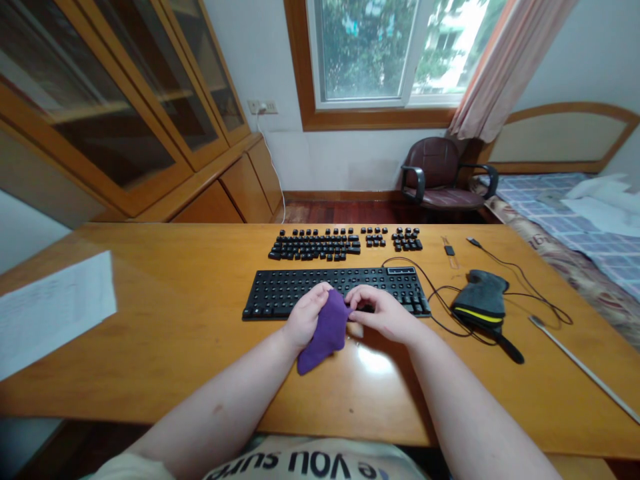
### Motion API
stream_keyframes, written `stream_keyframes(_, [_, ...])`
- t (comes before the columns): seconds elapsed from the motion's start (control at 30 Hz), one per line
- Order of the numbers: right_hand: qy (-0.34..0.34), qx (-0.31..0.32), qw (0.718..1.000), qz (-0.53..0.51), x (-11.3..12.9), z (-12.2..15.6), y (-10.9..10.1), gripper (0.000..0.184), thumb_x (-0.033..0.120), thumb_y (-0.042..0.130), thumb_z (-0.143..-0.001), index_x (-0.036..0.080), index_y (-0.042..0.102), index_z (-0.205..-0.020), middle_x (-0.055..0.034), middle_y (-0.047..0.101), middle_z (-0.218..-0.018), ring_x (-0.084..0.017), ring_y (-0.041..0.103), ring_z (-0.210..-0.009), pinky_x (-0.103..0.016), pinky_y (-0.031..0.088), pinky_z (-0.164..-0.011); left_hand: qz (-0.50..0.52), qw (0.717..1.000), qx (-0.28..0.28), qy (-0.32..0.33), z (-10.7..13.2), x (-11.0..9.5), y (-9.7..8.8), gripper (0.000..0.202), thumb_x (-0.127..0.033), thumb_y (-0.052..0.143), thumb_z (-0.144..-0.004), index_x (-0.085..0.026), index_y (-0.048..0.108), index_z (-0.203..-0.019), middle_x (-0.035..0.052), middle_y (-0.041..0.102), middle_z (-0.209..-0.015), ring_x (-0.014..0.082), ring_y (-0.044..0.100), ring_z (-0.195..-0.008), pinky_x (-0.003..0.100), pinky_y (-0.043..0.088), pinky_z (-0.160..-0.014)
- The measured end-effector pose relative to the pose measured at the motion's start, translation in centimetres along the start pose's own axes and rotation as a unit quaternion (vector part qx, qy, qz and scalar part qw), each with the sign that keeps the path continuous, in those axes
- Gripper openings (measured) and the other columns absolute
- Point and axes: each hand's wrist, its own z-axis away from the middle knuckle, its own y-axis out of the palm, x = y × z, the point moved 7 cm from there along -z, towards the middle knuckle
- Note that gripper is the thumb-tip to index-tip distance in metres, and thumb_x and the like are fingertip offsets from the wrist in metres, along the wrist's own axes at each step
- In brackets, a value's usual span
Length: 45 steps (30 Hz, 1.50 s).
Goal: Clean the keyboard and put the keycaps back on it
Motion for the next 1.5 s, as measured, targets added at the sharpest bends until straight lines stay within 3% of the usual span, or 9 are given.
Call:
stream_keyframes(0.23, [0.090, -0.087, 0.972, -0.197, -1.9, 0.2, -0.8, 0.032, 0.039, 0.066, -0.075, 0.021, 0.051, -0.096, 0.0060, 0.049, -0.059, -0.010, 0.046, -0.051, -0.022, 0.033, -0.047, -0.007, 0.998, -0.064, 0.001, -0.6, 0.5, -0.7, 0.031, -0.048, 0.054, -0.080, -0.019, 0.048, -0.087, -0.0039, 0.052, -0.067, 0.0077, 0.045, -0.051, 0.019, 0.037, -0.049])
stream_keyframes(0.33, [0.109, -0.066, 0.975, -0.183, -2.0, 0.1, -0.3, 0.043, 0.031, 0.075, -0.064, 0.018, 0.053, -0.099, 0.0036, 0.057, -0.064, -0.009, 0.049, -0.052, -0.022, 0.034, -0.048, -0.009, 0.997, -0.068, 0.019, -0.7, 0.2, -0.8, 0.032, -0.049, 0.055, -0.079, -0.019, 0.048, -0.089, -0.0039, 0.052, -0.069, 0.0076, 0.046, -0.053, 0.019, 0.037, -0.051])
stream_keyframes(0.5, [0.031, -0.186, 0.950, -0.248, -1.1, 0.1, -2.3, 0.031, 0.026, 0.073, -0.066, 0.021, 0.055, -0.090, 0.0017, 0.060, -0.075, -0.011, 0.057, -0.064, -0.024, 0.043, -0.057, -0.054, 0.997, -0.057, 0.003, -0.6, 0.4, -0.6, 0.032, -0.050, 0.053, -0.080, -0.020, 0.046, -0.090, -0.0056, 0.051, -0.063, 0.0069, 0.041, -0.046, 0.019, 0.034, -0.046])
stream_keyframes(0.63, [0.102, -0.079, 0.962, -0.239, -1.9, -0.2, -0.7, 0.050, 0.028, 0.075, -0.063, 0.022, 0.051, -0.107, -0.0002, 0.061, -0.080, -0.012, 0.057, -0.059, -0.020, 0.035, -0.043, -0.108, 0.991, -0.063, 0.039, -1.0, 0.4, -0.9, 0.030, -0.046, 0.055, -0.080, -0.018, 0.048, -0.088, -0.0037, 0.054, -0.065, 0.0079, 0.046, -0.052, 0.019, 0.035, -0.050])
stream_keyframes(0.73, [0.123, -0.043, 0.976, -0.172, -2.2, -0.1, -0.3, 0.035, 0.029, 0.075, -0.064, 0.018, 0.057, -0.092, 0.0046, 0.055, -0.061, -0.007, 0.044, -0.046, -0.019, 0.028, -0.042, -0.114, 0.992, -0.045, 0.038, -1.1, 0.6, -0.9, 0.029, -0.045, 0.056, -0.080, -0.018, 0.049, -0.088, -0.0040, 0.054, -0.063, 0.0082, 0.048, -0.053, 0.019, 0.035, -0.051])
stream_keyframes(1.03, [-0.003, -0.333, 0.914, -0.231, -1.1, 1.6, -6.5, 0.015, 0.026, 0.064, -0.066, 0.023, 0.050, -0.069, 0.0018, 0.055, -0.066, -0.016, 0.055, -0.065, -0.030, 0.046, -0.059, -0.106, 0.993, -0.020, -0.050, -0.9, 1.1, -0.2, 0.034, -0.033, 0.075, -0.062, -0.014, 0.058, -0.085, 0.0014, 0.064, -0.067, 0.0133, 0.059, -0.058, 0.025, 0.045, -0.057])
stream_keyframes(1.17, [-0.040, -0.273, 0.928, -0.252, -0.2, 1.6, -6.5, 0.016, 0.029, 0.058, -0.065, 0.023, 0.043, -0.061, 0.0033, 0.043, -0.054, -0.015, 0.049, -0.052, -0.027, 0.040, -0.044, -0.066, 0.996, -0.054, -0.001, -1.0, 0.2, -0.7, 0.033, -0.031, 0.074, -0.064, -0.015, 0.058, -0.088, -0.0019, 0.061, -0.065, 0.0109, 0.058, -0.058, 0.022, 0.043, -0.057])
stream_keyframes(1.3, [0.038, -0.198, 0.960, -0.197, -1.1, 1.0, -4.8, 0.021, 0.038, 0.057, -0.073, 0.022, 0.048, -0.064, 0.0031, 0.046, -0.057, -0.011, 0.039, -0.040, -0.024, 0.031, -0.035, -0.003, 0.999, -0.036, 0.005, -1.0, 0.1, -0.6, 0.039, -0.026, 0.074, -0.064, -0.017, 0.056, -0.098, 0.0007, 0.066, -0.077, 0.0115, 0.061, -0.066, 0.024, 0.046, -0.064])
stream_keyframes(1.5, [0.071, -0.062, 0.992, -0.082, -1.3, 0.3, -1.5, 0.033, 0.036, 0.064, -0.075, 0.022, 0.061, -0.105, -0.0041, 0.065, -0.095, -0.018, 0.059, -0.087, -0.029, 0.046, -0.073, -0.030, 0.999, 0.029, -0.019, -0.6, 0.1, 0.7, 0.041, -0.016, 0.073, -0.063, -0.016, 0.058, -0.101, 0.0025, 0.068, -0.082, 0.0133, 0.063, -0.074, 0.028, 0.046, -0.075])
